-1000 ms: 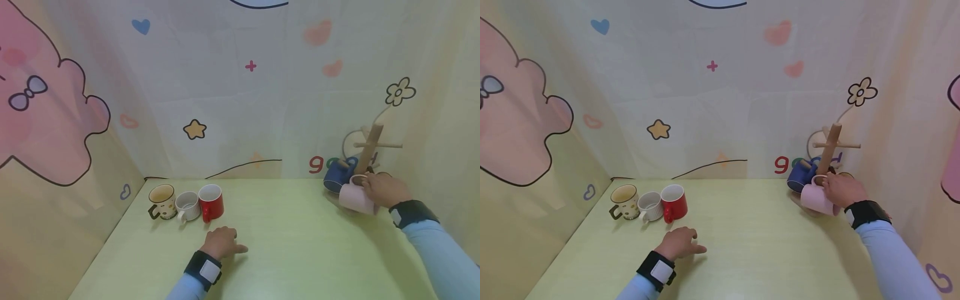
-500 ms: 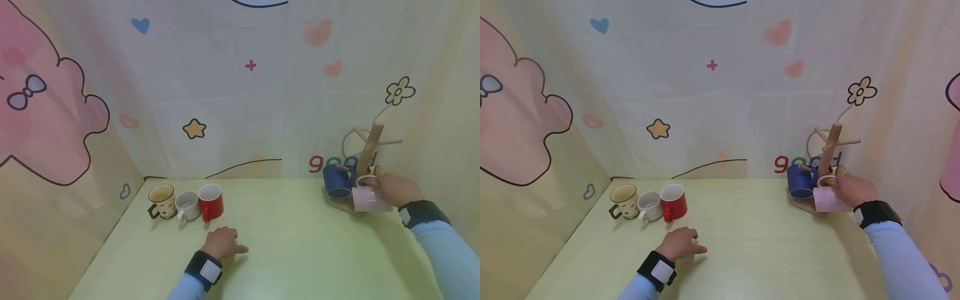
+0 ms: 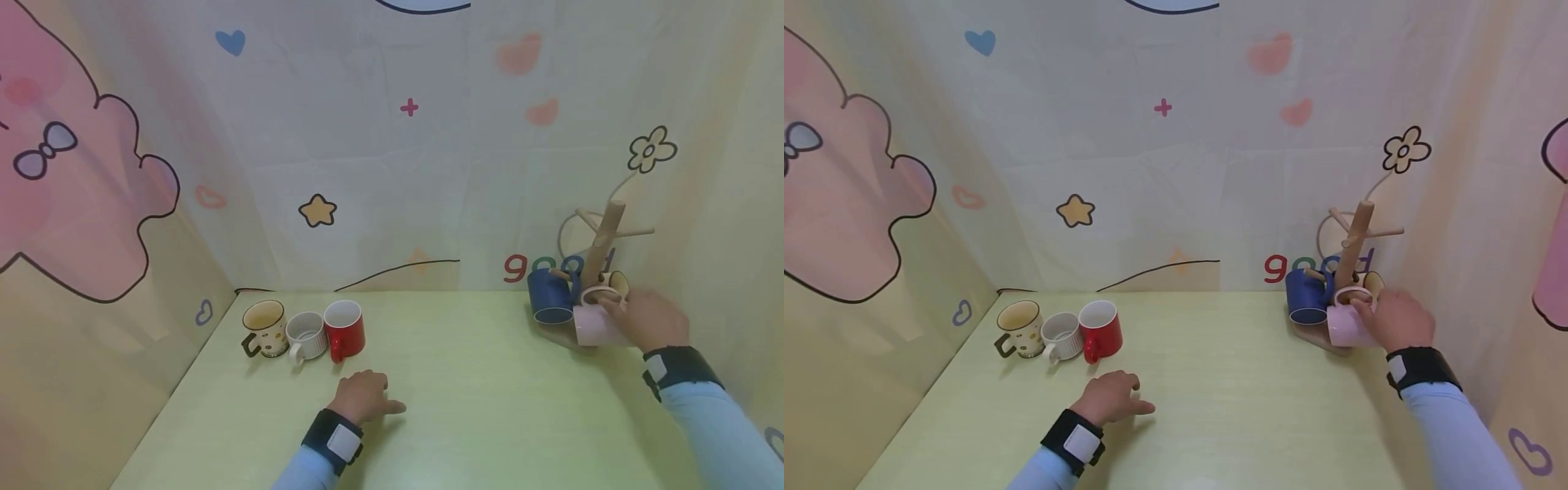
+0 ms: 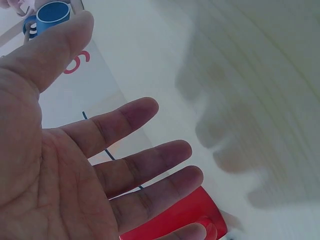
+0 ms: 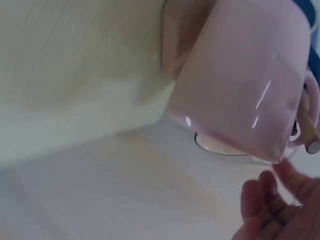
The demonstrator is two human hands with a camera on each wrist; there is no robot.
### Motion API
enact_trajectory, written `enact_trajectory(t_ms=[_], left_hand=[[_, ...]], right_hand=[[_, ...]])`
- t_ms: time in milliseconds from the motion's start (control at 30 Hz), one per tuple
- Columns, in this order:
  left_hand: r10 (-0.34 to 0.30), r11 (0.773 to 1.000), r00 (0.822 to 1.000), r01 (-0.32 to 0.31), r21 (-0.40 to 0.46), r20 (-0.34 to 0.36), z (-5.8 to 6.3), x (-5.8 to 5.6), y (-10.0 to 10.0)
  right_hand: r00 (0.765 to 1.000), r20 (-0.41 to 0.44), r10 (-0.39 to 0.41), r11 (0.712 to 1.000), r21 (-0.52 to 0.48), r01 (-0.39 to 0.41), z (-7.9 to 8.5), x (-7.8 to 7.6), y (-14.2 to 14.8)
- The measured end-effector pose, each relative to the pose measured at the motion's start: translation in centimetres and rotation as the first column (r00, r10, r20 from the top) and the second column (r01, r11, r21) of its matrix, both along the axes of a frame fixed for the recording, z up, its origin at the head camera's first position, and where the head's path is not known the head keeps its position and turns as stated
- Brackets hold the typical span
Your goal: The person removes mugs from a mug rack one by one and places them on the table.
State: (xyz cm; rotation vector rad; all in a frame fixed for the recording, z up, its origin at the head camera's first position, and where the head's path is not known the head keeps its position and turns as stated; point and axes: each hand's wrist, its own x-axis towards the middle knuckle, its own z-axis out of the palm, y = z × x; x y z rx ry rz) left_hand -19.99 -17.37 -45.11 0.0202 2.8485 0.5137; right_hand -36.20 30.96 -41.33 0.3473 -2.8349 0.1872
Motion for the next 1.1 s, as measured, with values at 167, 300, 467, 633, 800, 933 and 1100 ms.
enact_trajectory(t_ms=[167,300,467,633,800,933,1100], left_hand=[[0.004,1.000,1.000,-0.004,0.000,0.010,-0.2,0.0,0.1],[0.007,1.000,1.000,-0.007,-0.001,0.016,-0.2,0.1,0.3],[0.001,1.000,1.000,-0.001,-0.009,0.011,0.0,0.2,0.4],[0.000,1.000,1.000,0.000,-0.009,0.013,0.1,0.2,0.5],[-0.012,0.999,1.000,0.011,-0.033,-0.007,0.0,0.2,0.4],[-0.008,0.999,1.000,0.007,-0.037,-0.011,0.0,0.3,0.5],[-0.005,1.000,1.000,0.005,-0.026,-0.005,0.0,0.3,0.4]], right_hand=[[0.955,0.163,-0.249,0.894,-0.341,0.292,-1.3,1.2,0.1],[0.894,0.339,-0.293,0.753,-0.494,0.435,-2.5,2.1,0.0],[0.829,0.505,-0.240,0.553,-0.630,0.544,-3.9,2.9,-0.6],[0.814,0.578,-0.063,0.321,-0.760,0.565,-4.5,3.3,-1.7],[0.790,0.601,0.119,0.190,-0.795,0.576,-4.6,3.5,-2.2],[0.769,0.596,0.233,0.053,-0.797,0.602,-4.6,3.6,-2.3],[0.755,0.574,0.317,-0.210,-0.734,0.646,-4.2,3.3,-2.6]])
